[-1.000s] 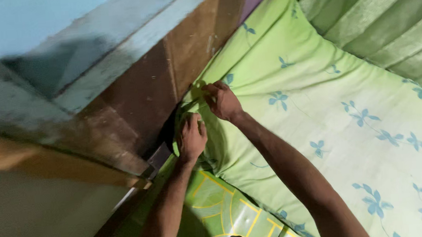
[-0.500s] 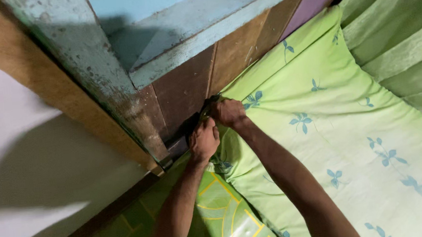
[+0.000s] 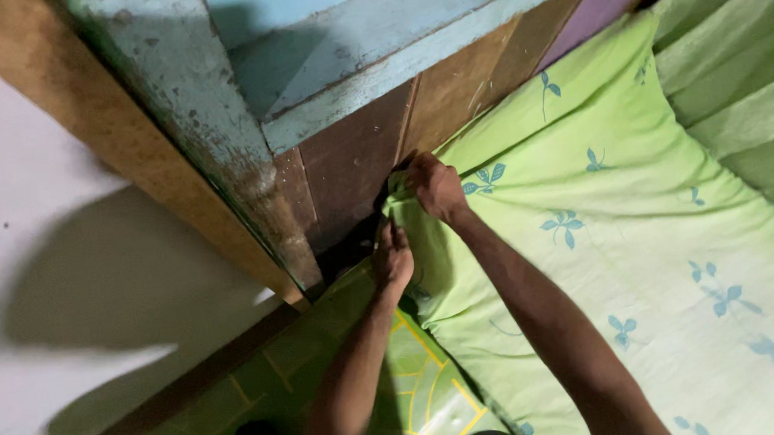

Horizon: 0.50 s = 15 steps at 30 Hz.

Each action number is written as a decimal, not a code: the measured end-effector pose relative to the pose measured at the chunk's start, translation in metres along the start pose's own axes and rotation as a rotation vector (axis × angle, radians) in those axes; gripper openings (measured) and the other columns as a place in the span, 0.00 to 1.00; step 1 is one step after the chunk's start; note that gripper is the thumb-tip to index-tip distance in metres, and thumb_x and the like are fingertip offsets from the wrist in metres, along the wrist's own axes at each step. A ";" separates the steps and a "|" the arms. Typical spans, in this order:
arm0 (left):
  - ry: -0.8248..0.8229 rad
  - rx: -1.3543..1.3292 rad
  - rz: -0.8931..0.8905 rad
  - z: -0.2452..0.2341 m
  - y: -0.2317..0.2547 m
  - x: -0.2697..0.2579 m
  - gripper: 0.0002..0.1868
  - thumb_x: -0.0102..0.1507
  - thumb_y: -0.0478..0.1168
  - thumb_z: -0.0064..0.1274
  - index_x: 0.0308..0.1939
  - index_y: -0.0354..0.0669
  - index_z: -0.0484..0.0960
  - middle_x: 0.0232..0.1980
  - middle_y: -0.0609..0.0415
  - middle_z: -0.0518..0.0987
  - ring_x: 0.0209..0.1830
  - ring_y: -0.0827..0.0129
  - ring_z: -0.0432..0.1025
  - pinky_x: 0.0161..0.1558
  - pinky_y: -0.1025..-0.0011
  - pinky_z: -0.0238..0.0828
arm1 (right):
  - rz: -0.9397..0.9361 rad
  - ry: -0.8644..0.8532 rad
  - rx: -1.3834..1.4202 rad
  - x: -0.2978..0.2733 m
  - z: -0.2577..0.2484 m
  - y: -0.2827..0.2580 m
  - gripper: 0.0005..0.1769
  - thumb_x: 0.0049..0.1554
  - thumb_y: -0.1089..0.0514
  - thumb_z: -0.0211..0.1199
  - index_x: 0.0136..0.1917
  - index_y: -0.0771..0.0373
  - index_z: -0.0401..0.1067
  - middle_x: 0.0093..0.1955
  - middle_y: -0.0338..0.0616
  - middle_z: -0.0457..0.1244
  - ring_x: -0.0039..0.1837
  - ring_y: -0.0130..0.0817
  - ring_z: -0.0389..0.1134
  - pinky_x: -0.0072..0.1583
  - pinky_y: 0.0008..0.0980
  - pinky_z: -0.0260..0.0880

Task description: The person spreads a light green floral sheet over a mattress, tucks the edges under, and smooths the surface. They then place a pink pillow on the bed and briefly handle a green cloth from a nearby table.

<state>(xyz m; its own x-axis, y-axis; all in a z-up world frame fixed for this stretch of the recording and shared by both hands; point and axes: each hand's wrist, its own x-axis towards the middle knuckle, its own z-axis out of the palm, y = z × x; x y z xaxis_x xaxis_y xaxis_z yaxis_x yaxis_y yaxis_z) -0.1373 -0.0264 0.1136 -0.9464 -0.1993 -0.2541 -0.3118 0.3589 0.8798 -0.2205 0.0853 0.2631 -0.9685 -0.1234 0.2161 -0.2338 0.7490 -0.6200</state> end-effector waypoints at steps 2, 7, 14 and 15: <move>0.101 -0.168 0.316 0.010 -0.008 0.015 0.31 0.73 0.54 0.32 0.77 0.44 0.59 0.75 0.37 0.64 0.72 0.41 0.59 0.67 0.51 0.56 | -0.184 0.016 0.111 -0.005 -0.009 0.006 0.18 0.51 0.64 0.56 0.56 0.60 0.68 0.49 0.53 0.71 0.54 0.56 0.73 0.57 0.47 0.74; 0.055 -0.190 0.239 0.013 -0.010 0.040 0.34 0.73 0.57 0.32 0.77 0.40 0.60 0.77 0.41 0.63 0.75 0.49 0.59 0.70 0.58 0.55 | -0.204 0.019 0.066 -0.005 -0.019 0.006 0.22 0.47 0.70 0.54 0.56 0.61 0.66 0.50 0.52 0.71 0.55 0.55 0.73 0.56 0.46 0.74; -0.280 -0.912 -0.027 0.019 0.008 0.042 0.37 0.72 0.61 0.33 0.76 0.39 0.63 0.78 0.50 0.66 0.75 0.61 0.60 0.73 0.65 0.53 | 0.041 0.028 0.026 -0.004 -0.046 -0.009 0.08 0.61 0.58 0.61 0.55 0.59 0.71 0.48 0.50 0.71 0.53 0.48 0.74 0.55 0.42 0.73; -0.370 -1.000 -0.151 0.022 0.013 0.041 0.38 0.72 0.63 0.32 0.76 0.40 0.64 0.77 0.50 0.66 0.75 0.60 0.61 0.72 0.66 0.53 | 0.094 0.033 0.059 -0.003 -0.052 -0.012 0.08 0.63 0.56 0.60 0.54 0.59 0.70 0.47 0.48 0.71 0.51 0.44 0.75 0.55 0.39 0.73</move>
<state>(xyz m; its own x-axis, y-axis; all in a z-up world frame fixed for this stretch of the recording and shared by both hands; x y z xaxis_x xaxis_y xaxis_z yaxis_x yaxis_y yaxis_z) -0.1818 -0.0100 0.1055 -0.9229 0.1691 -0.3459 -0.3761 -0.5880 0.7161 -0.2098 0.1105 0.3097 -0.9833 -0.0321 0.1794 -0.1478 0.7168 -0.6814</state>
